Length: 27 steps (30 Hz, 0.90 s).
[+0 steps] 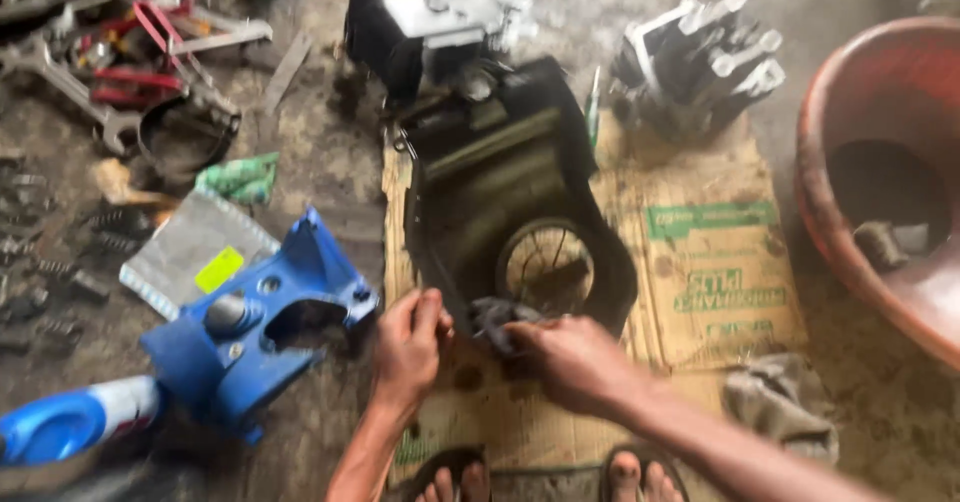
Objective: Cleaning automotive engine components with a cloth.
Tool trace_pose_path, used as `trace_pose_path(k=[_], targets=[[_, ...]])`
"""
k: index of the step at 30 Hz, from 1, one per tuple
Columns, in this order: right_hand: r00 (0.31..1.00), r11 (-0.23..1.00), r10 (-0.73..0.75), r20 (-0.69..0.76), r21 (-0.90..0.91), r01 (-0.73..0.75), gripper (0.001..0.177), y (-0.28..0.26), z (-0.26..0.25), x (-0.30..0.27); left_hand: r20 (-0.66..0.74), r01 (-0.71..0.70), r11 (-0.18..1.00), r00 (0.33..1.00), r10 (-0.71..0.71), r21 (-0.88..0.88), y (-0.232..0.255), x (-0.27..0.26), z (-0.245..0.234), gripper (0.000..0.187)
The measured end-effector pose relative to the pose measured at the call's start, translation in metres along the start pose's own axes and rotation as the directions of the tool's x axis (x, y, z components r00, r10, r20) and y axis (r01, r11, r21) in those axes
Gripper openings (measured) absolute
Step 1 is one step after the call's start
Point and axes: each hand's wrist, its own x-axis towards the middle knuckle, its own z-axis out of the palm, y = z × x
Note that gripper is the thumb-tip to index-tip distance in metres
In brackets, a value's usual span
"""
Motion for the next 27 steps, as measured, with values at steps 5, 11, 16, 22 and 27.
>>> trace_pose_path(k=[5, 11, 16, 22, 27], targets=[[0.904, 0.848, 0.368, -0.217, 0.478, -0.23, 0.032, 0.006, -0.015, 0.027, -0.003, -0.247, 0.932, 0.966, 0.257, 0.265, 0.048, -0.002, -0.031, 0.036], [0.837, 0.825, 0.517, -0.18, 0.364, -0.432, 0.036, -0.044, -0.081, 0.025, -0.04, -0.352, 0.862, 0.919, 0.392, 0.364, 0.057, -0.007, -0.048, 0.034], [0.966, 0.941, 0.152, -0.207, -0.269, -0.206, 0.054, -0.015, 0.024, 0.001, -0.033, -0.338, 0.815, 0.916, 0.399, 0.47, 0.057, -0.022, -0.044, 0.032], [0.976, 0.942, 0.04, -0.213, -0.318, -0.108, 0.047, -0.023, 0.031, 0.005, 0.02, -0.394, 0.792, 0.9, 0.436, 0.466, 0.078, -0.039, -0.031, 0.026], [0.929, 0.907, 0.342, -0.145, 0.311, -0.285, 0.032, -0.068, 0.024, 0.014, 0.173, -0.489, 0.744, 0.868, 0.465, 0.456, 0.079, -0.054, -0.019, 0.023]])
